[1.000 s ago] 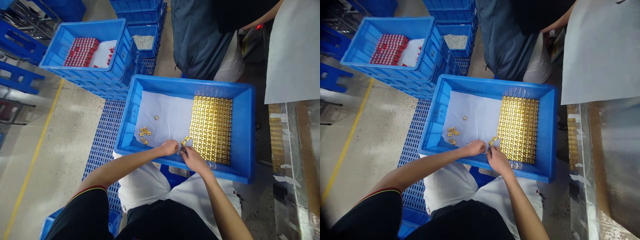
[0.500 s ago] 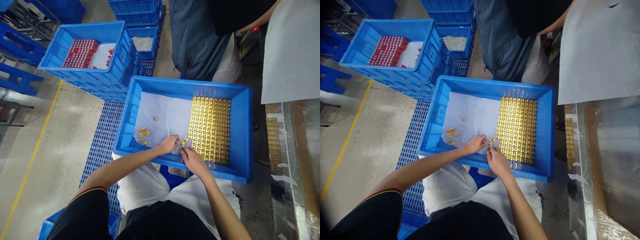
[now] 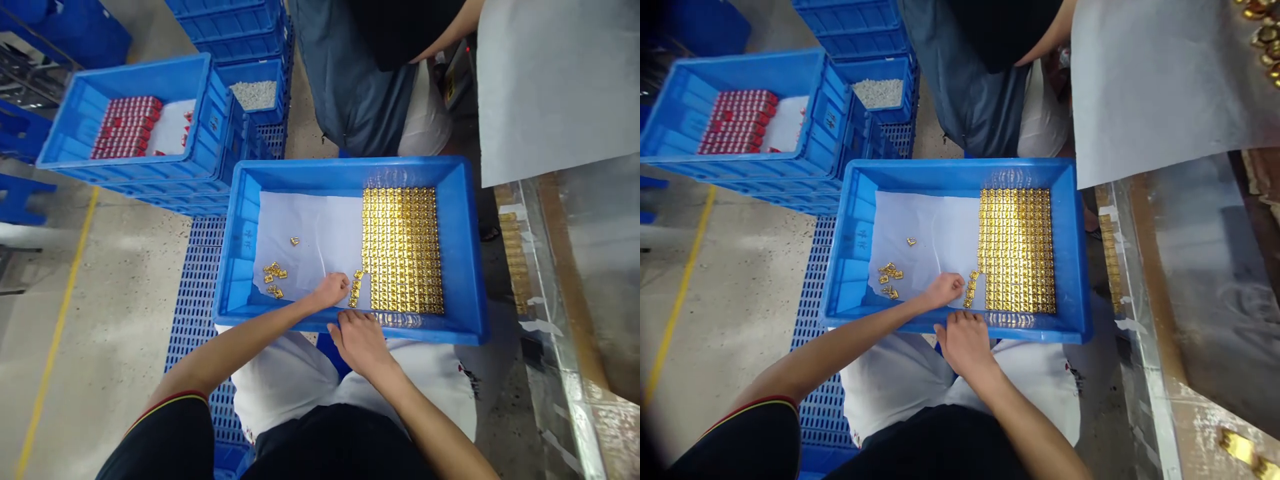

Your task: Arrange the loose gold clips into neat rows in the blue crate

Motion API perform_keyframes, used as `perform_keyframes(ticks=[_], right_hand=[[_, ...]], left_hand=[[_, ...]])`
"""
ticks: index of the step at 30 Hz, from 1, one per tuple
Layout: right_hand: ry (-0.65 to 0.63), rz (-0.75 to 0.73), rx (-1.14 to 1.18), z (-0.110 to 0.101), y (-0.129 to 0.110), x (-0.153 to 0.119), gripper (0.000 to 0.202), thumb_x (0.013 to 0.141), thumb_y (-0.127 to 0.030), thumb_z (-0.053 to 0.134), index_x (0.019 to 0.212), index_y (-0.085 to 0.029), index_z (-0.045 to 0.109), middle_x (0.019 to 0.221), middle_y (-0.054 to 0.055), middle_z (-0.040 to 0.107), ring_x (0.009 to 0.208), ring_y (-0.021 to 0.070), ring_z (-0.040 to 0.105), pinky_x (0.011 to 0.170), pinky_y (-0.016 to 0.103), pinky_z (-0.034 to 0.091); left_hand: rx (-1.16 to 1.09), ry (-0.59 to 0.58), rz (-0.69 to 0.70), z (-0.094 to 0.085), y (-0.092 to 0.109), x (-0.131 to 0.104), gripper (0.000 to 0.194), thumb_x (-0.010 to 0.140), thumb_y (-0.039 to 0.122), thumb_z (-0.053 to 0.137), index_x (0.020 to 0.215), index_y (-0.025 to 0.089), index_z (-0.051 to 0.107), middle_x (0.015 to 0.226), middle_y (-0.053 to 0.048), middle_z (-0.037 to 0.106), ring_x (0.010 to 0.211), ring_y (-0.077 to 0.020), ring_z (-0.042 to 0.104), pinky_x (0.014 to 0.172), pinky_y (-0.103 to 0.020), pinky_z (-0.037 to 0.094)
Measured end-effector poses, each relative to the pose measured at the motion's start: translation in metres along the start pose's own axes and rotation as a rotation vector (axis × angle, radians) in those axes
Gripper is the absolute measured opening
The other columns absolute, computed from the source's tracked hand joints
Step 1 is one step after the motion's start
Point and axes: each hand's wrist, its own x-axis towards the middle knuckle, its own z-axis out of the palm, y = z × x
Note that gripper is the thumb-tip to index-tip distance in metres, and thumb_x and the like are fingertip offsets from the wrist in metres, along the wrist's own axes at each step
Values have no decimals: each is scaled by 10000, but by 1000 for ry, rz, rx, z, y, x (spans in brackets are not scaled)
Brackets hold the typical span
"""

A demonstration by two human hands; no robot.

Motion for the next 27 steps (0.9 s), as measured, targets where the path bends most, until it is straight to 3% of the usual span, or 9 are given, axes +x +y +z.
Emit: perform_keyframes(ticks=[5,12,21,27], right_hand=[[-96,14,19,-1,-8,16,508,1020,-411,322,1107,-75,693,1074,207,720,1044,315,669,879,408,452],[-123,54,53,-3,-3,26,617,1011,-489,298,1059,-62,740,1063,241,726,1034,327,683,884,419,469],[-165,163,104,-13,3,29,618,989,-524,360,1118,-44,726,1120,244,712,1107,332,656,950,425,442],[-168,153,90,-14,6,30,605,1012,-504,308,1054,-97,754,1032,214,742,1016,299,698,883,400,480]], left_hand=[[-333,-168,-198,6,-3,-2,158,792,117,531,870,138,667,719,-20,716,725,-137,707,719,-227,570],[-514,-172,-355,15,0,3,186,846,53,468,879,139,630,745,-18,722,656,-98,692,740,-234,578],[-606,-226,-351,18,-1,7,145,854,73,512,830,148,634,776,-26,729,727,-124,708,818,-290,576],[-609,6,-268,11,-6,16,109,879,109,536,919,133,634,824,-39,711,716,-101,696,812,-278,582]])
